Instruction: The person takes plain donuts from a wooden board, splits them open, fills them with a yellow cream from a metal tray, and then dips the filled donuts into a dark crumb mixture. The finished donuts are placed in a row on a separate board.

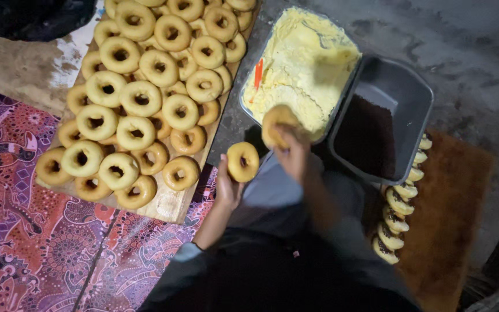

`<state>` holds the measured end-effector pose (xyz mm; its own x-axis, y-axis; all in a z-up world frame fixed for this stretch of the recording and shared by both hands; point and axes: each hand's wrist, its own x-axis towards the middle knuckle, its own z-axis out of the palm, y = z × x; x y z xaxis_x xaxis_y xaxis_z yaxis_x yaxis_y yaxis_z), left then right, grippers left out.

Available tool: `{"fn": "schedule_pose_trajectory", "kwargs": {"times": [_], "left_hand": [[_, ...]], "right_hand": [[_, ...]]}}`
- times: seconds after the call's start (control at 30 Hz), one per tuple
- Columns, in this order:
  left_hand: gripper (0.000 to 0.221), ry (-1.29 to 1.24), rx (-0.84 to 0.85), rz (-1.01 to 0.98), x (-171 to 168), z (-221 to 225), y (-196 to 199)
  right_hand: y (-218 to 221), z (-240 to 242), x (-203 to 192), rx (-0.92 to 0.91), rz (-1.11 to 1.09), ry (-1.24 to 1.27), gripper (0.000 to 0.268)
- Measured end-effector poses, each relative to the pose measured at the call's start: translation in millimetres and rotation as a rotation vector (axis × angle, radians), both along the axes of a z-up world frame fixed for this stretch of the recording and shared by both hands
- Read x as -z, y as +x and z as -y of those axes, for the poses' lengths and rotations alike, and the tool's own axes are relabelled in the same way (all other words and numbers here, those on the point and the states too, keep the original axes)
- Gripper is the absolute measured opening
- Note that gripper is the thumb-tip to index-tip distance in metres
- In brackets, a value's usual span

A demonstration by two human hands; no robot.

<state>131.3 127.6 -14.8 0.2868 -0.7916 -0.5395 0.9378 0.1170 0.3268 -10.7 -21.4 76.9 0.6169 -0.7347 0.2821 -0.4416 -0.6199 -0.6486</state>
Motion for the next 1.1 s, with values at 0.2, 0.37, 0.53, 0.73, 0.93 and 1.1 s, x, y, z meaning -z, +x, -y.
{"fn": "schedule_pose_trajectory", "kwargs": {"times": [0.2,0.37,0.53,0.73,0.93,1.1], "left_hand": [[0.054,0.057,-0.003,-0.048,10.4,25.5,-3.7],[0.055,0.065,0.003,-0.071,14.7,37.2,-0.1],[0.061,-0.018,0.059,-0.061,8.9,51.3,6.3],[0.061,-0.072,0.085,-0.099,-8.3,50.1,2.3],[0.055,-0.122,0.053,-0.047,-16.8,39.1,-3.2],[0.057,-0.012,0.100,-0.016,-9.3,28.5,-12.1]], "right_hand": [[18.7,64.5,25.2,-0.006,-0.104,-0.323,0.045],[11.8,48.3,16.2,-0.059,0.002,-0.167,0.040],[19.4,-16.9,-3.6,-0.159,0.129,-0.069,0.022],[21.3,-38.6,-25.0,-0.187,0.107,-0.051,0.026],[13.4,-27.7,-17.0,-0.169,0.151,-0.027,0.025],[9.3,26.2,16.5,0.012,0.012,-0.175,0.024]]}}
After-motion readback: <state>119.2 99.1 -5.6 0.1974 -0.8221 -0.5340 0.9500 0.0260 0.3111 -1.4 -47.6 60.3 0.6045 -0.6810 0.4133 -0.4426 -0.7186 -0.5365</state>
